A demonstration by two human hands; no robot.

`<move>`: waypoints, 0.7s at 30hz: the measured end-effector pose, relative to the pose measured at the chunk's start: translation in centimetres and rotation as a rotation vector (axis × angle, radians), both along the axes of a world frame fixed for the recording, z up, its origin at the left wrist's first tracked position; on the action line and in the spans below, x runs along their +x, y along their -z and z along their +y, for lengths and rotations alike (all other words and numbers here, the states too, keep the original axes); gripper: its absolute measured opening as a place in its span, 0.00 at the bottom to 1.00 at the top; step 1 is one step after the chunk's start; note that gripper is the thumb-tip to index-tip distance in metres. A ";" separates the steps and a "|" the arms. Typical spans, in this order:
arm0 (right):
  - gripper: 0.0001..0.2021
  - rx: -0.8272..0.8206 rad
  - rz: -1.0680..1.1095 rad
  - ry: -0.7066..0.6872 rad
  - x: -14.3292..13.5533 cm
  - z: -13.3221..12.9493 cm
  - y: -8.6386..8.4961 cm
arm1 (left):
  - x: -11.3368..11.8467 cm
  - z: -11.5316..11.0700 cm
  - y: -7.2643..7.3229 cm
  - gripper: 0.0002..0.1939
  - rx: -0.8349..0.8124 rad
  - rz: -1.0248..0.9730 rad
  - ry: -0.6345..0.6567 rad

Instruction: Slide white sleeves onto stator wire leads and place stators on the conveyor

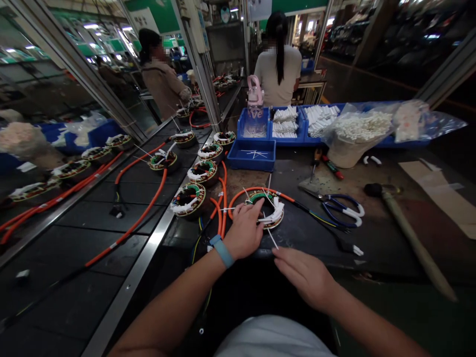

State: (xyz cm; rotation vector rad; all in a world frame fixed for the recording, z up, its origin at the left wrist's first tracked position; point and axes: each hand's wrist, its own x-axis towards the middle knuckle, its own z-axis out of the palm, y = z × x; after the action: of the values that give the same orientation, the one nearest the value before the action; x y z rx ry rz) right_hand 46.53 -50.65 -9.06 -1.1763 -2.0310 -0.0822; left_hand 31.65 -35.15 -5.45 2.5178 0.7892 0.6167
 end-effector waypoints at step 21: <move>0.13 -0.612 1.108 0.120 -1.3 5.5 1.1 | -0.4 -0.2 1.7 0.16 0.220 -0.229 0.074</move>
State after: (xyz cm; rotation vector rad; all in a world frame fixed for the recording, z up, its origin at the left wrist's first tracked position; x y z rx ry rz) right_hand 45.19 -45.18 -10.21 -1.2654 -0.9907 0.9765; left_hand 31.28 -35.37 -7.10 2.5940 0.5695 0.9925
